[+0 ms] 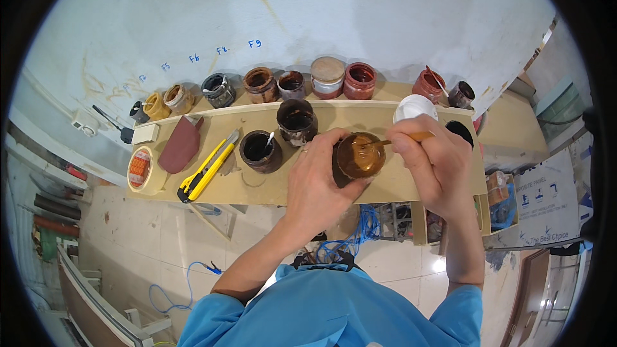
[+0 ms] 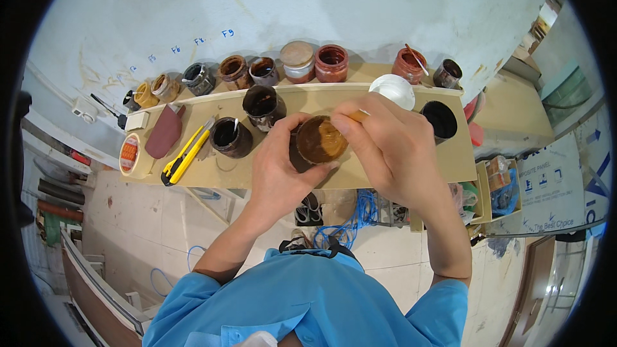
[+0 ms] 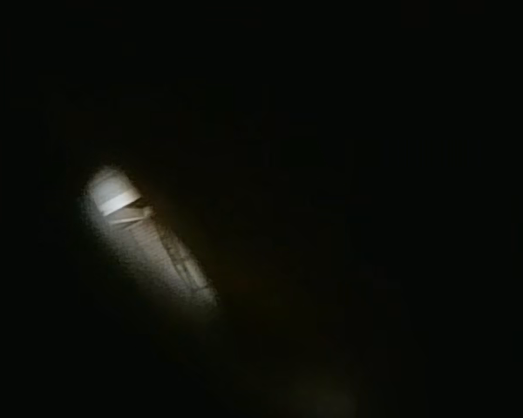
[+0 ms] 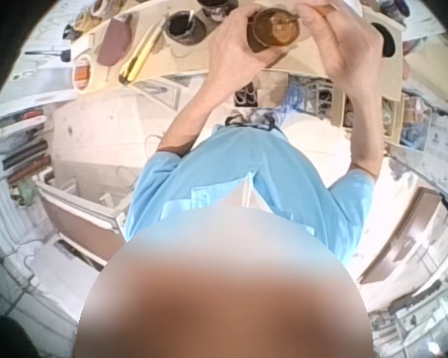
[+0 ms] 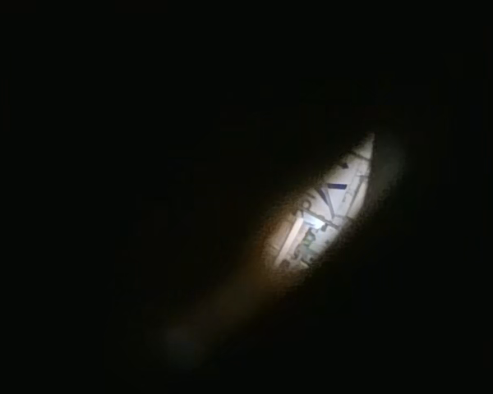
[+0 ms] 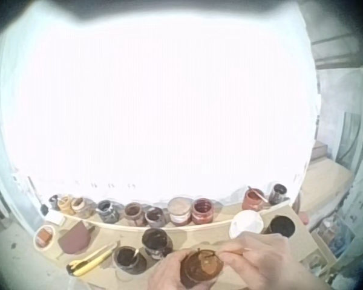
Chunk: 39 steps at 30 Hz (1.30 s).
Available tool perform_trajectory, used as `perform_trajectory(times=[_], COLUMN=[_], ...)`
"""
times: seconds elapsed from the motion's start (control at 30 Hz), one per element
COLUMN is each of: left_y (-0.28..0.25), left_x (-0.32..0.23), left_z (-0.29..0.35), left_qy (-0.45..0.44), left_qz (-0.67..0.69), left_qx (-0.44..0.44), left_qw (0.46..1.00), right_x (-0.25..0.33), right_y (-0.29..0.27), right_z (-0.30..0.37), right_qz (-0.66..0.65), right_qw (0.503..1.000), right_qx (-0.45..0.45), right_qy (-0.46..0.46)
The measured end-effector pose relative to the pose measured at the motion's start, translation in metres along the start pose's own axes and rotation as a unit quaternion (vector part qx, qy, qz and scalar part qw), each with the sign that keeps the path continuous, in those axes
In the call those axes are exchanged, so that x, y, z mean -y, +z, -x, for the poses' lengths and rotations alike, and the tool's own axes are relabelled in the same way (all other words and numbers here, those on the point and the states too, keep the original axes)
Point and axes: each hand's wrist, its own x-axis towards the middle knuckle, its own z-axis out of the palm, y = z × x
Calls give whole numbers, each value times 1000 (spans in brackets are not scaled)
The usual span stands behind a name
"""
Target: The person picks up a small jar of brown paint and stirs it with a yellow stick. They then add more paint from another jar and continue stirring. The person walks to a different area, pours water from a bottle into the paint, and stirs again before returning to the shelf.
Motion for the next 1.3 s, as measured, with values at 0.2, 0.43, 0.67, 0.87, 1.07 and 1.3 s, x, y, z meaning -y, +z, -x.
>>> perform_trajectory(times=[0.2,0.43,0.67,0.87,1.07,1.3], left_y=[1,-1,1,0,0,-1], left_x=[0,1,5,6,5,3], left_z=[0,0,0,1,1,1], left_qy=[27,33,50,57,58,47], left_qz=[19,17,11,23,15,13], left_qx=[0,14,6,1,7,13], left_qw=[999,999,999,998,998,999], right_x=[7,4,6,3,11,4], right_y=[0,3,11,3,3,16], right_z=[8,12,15,15,20,13], right_qz=[-37,20,-26,54,-10,-24], right_qw=[999,999,999,998,1000,999], right_qx=[18,-14,-13,-31,-4,-31], right_qy=[-10,-27,-34,-8,20,-1])
